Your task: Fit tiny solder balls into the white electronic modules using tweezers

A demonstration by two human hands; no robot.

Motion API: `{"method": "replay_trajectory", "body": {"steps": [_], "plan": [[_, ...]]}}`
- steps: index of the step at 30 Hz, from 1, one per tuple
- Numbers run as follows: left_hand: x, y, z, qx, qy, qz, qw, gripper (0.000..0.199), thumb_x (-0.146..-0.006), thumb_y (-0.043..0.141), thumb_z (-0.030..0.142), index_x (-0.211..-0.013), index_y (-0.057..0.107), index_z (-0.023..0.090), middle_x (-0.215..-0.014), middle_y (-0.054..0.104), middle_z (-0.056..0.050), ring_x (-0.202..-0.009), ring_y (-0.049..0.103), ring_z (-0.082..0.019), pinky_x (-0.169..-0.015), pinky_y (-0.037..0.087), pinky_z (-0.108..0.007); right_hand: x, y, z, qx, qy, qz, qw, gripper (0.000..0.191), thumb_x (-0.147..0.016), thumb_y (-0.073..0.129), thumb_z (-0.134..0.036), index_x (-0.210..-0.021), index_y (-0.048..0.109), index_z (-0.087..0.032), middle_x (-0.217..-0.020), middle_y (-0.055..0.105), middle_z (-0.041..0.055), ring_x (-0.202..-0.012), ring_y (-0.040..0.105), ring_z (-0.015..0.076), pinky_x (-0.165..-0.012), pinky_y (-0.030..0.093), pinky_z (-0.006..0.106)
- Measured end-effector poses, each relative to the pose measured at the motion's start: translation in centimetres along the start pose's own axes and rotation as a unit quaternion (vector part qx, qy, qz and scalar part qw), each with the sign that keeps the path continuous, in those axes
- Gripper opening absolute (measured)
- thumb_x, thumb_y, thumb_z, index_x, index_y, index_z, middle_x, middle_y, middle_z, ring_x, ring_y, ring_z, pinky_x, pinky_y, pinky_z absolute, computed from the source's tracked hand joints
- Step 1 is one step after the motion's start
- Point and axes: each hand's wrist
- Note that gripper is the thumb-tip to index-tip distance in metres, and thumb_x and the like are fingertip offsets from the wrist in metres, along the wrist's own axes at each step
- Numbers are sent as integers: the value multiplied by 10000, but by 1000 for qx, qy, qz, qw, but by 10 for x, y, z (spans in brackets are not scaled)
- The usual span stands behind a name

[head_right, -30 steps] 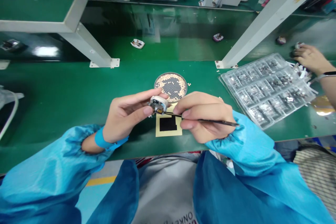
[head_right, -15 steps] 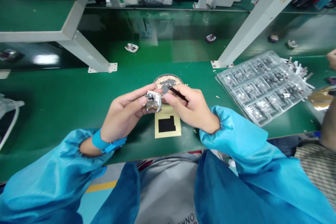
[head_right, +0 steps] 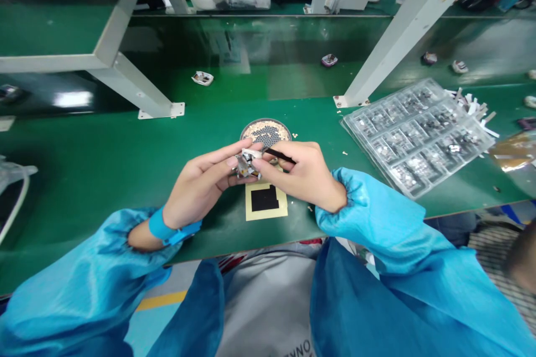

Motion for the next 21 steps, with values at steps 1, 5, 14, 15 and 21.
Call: {"method": "replay_trajectory", "body": {"steps": [1, 5, 14, 15, 21], "plan": [[0, 1, 0, 7, -8, 2, 1000, 408, -933, 728, 354, -1323, 720, 233, -1457, 619, -121, -1238, 670, -318, -923, 636, -408, 0, 0, 0, 13, 0, 6, 1000, 172, -877, 747, -264, -777, 703, -132, -542, 407, -70, -500, 331, 44, -471, 296, 197], [-2, 2, 3, 35, -28, 18, 999, 419, -911, 748, 370, -1288, 739, 188, -1343, 694, -149, -1144, 715, -315, -892, 643, -420, -1, -3, -2, 19, 9, 32, 999, 166, -854, 766, -258, -774, 706, -126, -542, 419, -69, -498, 336, 38, -476, 298, 197], [-5, 0, 1, 26, -20, 27, 999, 330, -883, 763, 336, -1173, 782, 181, -1133, 766, -132, -1004, 725, -236, -671, 590, -253, 0, -8, -5, -9, 48, 55, 997, 196, -869, 759, -289, -753, 691, -147, -527, 430, -57, -484, 331, 47, -454, 287, 202], [-5, 0, 0, 21, -18, 31, 999, 304, -888, 755, 331, -1155, 786, 187, -1111, 769, -122, -960, 721, -212, -656, 571, -238, 1, -8, -5, -11, 46, 60, 997, 196, -870, 758, -293, -754, 693, -149, -532, 440, -54, -484, 337, 48, -455, 291, 203], [-8, -14, 2, -260, 61, 58, 962, 276, -920, 698, 379, -1087, 784, 177, -947, 765, -84, -773, 669, -169, -581, 469, -251, 2, -9, -7, -52, 18, 73, 996, 156, -871, 762, -260, -771, 690, -164, -548, 455, -49, -483, 356, 54, -445, 289, 207]]}}
Point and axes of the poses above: each hand's wrist, its own x-axis away from the middle knuckle, its own y-axis out of the palm, z = x × y
